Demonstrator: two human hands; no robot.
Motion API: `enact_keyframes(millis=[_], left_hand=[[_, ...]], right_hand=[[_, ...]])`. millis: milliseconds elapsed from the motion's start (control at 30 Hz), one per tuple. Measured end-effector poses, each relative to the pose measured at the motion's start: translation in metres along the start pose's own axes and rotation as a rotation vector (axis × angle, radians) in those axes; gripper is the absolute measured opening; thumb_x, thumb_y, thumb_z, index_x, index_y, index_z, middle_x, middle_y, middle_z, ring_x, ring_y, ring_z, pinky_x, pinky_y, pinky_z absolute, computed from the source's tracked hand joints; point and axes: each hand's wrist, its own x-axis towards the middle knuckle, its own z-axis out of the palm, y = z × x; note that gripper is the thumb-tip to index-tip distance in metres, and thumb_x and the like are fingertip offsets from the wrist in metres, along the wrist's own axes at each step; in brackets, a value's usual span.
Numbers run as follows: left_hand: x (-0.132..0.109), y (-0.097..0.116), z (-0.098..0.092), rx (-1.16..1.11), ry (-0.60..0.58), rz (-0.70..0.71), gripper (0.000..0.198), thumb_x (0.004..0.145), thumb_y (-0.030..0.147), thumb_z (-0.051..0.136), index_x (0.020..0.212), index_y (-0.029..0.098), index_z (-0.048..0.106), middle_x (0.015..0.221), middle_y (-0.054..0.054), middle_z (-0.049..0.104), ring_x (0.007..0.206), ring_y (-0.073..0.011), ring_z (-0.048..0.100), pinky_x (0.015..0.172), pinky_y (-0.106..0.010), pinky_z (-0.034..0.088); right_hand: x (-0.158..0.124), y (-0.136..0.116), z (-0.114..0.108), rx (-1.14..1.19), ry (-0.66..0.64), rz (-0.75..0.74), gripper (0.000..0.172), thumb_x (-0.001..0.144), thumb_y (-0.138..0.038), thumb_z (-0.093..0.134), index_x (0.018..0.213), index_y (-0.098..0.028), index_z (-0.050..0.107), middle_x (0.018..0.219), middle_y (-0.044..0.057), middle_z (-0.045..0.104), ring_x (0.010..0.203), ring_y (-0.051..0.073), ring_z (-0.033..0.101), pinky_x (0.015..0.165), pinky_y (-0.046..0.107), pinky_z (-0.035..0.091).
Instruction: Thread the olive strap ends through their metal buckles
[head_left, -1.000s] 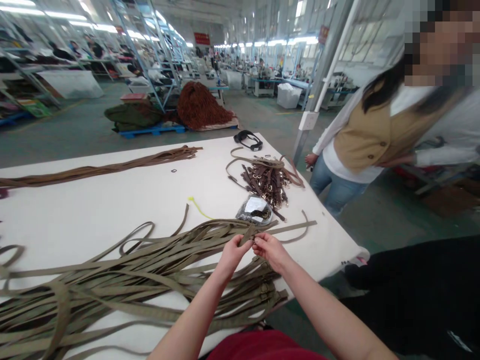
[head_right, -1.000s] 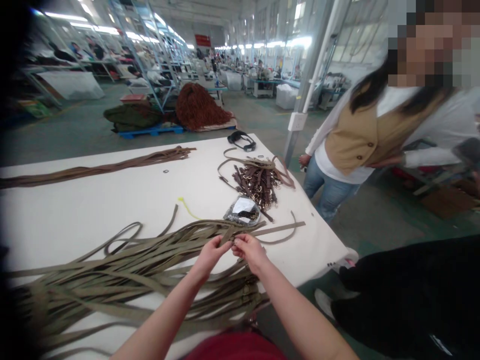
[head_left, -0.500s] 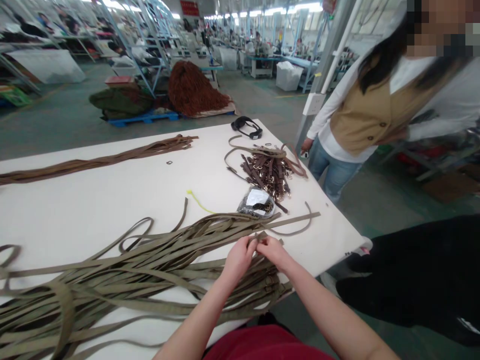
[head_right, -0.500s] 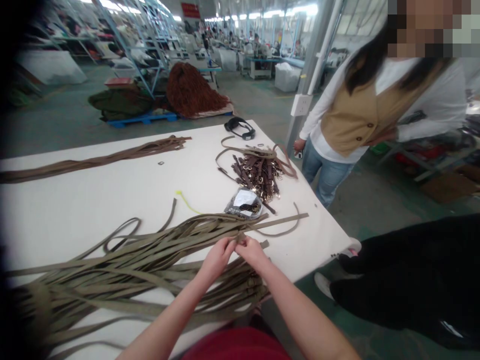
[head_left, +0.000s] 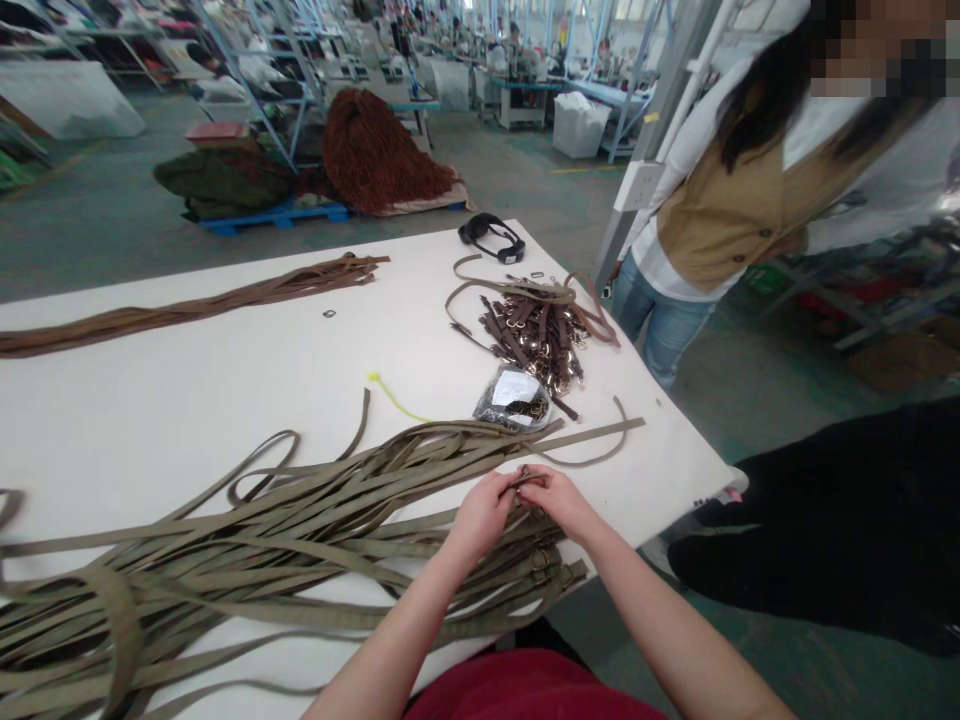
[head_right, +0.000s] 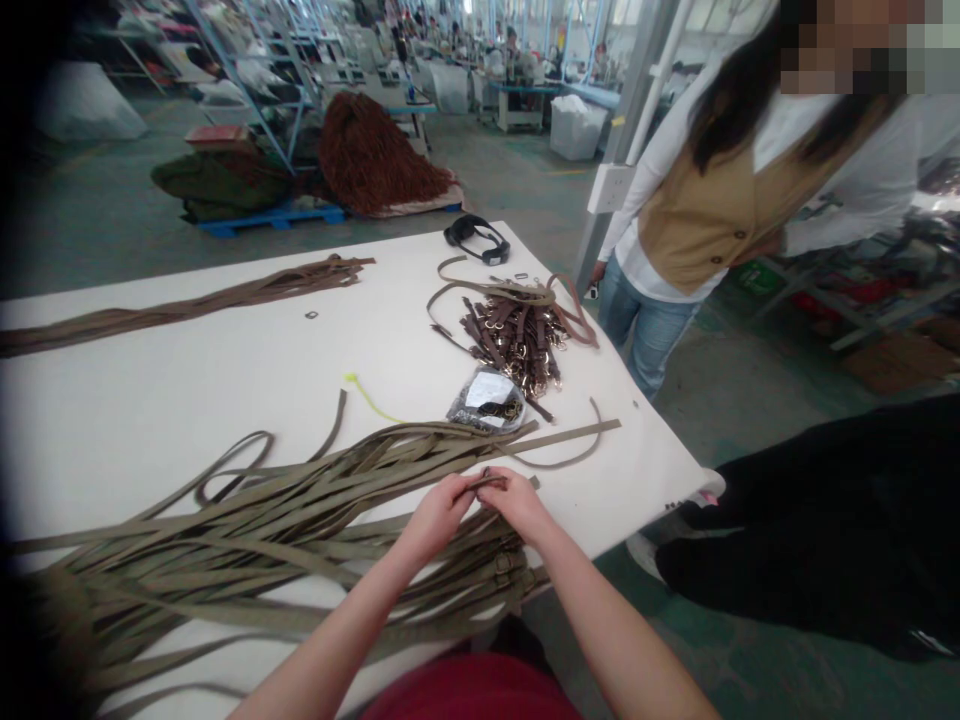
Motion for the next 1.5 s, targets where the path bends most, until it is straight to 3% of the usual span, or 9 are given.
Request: enact_keyframes(millis=[133, 233, 333, 533, 967, 1067, 1167, 1333, 1500], left_hand=[[-0.002, 0.006, -0.003, -0.084, 0.019, -0.025, 0.029, 0.081, 0.029, 0.039, 0.102, 0.023, 0.057, 0.092, -0.004, 0.06, 0.086, -0.0156, 0.053, 0.078, -0.026, 0.039], [-0.004, 0.008, -0.005, -0.208, 0.134, -0.176, 0.031, 0.08, 0.038, 0.038, 0.095, 0.019, 0.058, 0.071, -0.002, 0.059, 0.066, -0.0135, 0.053, 0.063, -0.024, 0.04], [-0.005, 0.007, -0.008, -0.337, 0.21, -0.308, 0.034, 0.077, 0.046, 0.04, 0.083, 0.017, 0.056, 0.05, 0.004, 0.047, 0.047, -0.0101, 0.043, 0.049, -0.021, 0.034], [-0.009, 0.016, -0.006, -0.663, 0.158, -0.354, 0.032, 0.072, 0.047, 0.045, 0.066, 0.016, 0.049, 0.049, 0.005, 0.044, 0.047, -0.0079, 0.04, 0.048, -0.019, 0.033], [-0.019, 0.027, -0.001, -0.545, 0.124, -0.297, 0.035, 0.073, 0.049, 0.044, 0.069, 0.015, 0.051, 0.056, 0.003, 0.048, 0.054, -0.0095, 0.042, 0.053, -0.02, 0.034], [-0.018, 0.027, 0.0, -0.524, 0.049, -0.265, 0.033, 0.072, 0.047, 0.045, 0.069, 0.015, 0.053, 0.058, 0.002, 0.05, 0.055, -0.0097, 0.044, 0.055, -0.02, 0.034], [-0.016, 0.025, -0.002, -0.512, -0.008, -0.224, 0.03, 0.072, 0.043, 0.047, 0.066, 0.015, 0.054, 0.058, 0.003, 0.05, 0.057, -0.0093, 0.044, 0.057, -0.02, 0.035], [-0.013, 0.017, -0.01, -0.522, 0.081, -0.283, 0.03, 0.073, 0.044, 0.046, 0.068, 0.015, 0.052, 0.056, 0.003, 0.048, 0.055, -0.009, 0.041, 0.053, -0.02, 0.033], [-0.009, 0.011, -0.013, -0.543, 0.079, -0.303, 0.03, 0.072, 0.044, 0.046, 0.064, 0.015, 0.05, 0.055, 0.003, 0.046, 0.052, -0.0083, 0.039, 0.05, -0.019, 0.031]], right_hand=[[-0.002, -0.002, -0.002, 0.069, -0.014, 0.015, 0.033, 0.062, -0.023, 0.064, 0.093, -0.018, 0.058, 0.083, 0.001, 0.061, 0.069, 0.01, 0.053, 0.067, 0.025, 0.041], [-0.003, -0.007, -0.003, 0.114, -0.001, 0.049, 0.029, 0.065, -0.03, 0.062, 0.089, -0.016, 0.058, 0.084, 0.003, 0.062, 0.067, 0.01, 0.055, 0.066, 0.025, 0.043], [-0.007, -0.014, -0.005, 0.19, 0.051, 0.062, 0.037, 0.065, -0.032, 0.063, 0.097, -0.017, 0.055, 0.081, 0.004, 0.063, 0.066, 0.01, 0.056, 0.063, 0.025, 0.044], [-0.017, -0.021, -0.007, 0.363, 0.111, 0.016, 0.036, 0.062, -0.028, 0.067, 0.094, -0.019, 0.056, 0.079, 0.0, 0.059, 0.066, 0.008, 0.055, 0.062, 0.021, 0.045], [-0.031, -0.018, -0.012, 0.519, -0.013, 0.115, 0.03, 0.062, -0.023, 0.067, 0.09, -0.017, 0.059, 0.066, -0.003, 0.053, 0.057, 0.005, 0.049, 0.054, 0.017, 0.042], [-0.03, -0.015, -0.015, 0.541, 0.009, 0.126, 0.029, 0.061, -0.022, 0.068, 0.089, -0.017, 0.059, 0.065, -0.004, 0.052, 0.052, 0.004, 0.045, 0.047, 0.015, 0.038], [-0.029, -0.01, -0.013, 0.57, -0.058, 0.175, 0.027, 0.062, -0.02, 0.068, 0.088, -0.016, 0.059, 0.066, -0.003, 0.052, 0.052, 0.003, 0.044, 0.047, 0.014, 0.038], [-0.025, -0.01, -0.006, 0.669, -0.046, 0.16, 0.026, 0.062, -0.016, 0.068, 0.087, -0.015, 0.059, 0.067, -0.003, 0.052, 0.055, 0.003, 0.047, 0.051, 0.013, 0.041], [-0.015, -0.012, -0.001, 0.691, -0.013, 0.176, 0.025, 0.063, -0.016, 0.067, 0.086, -0.015, 0.059, 0.068, -0.003, 0.052, 0.056, 0.003, 0.048, 0.053, 0.014, 0.042]])
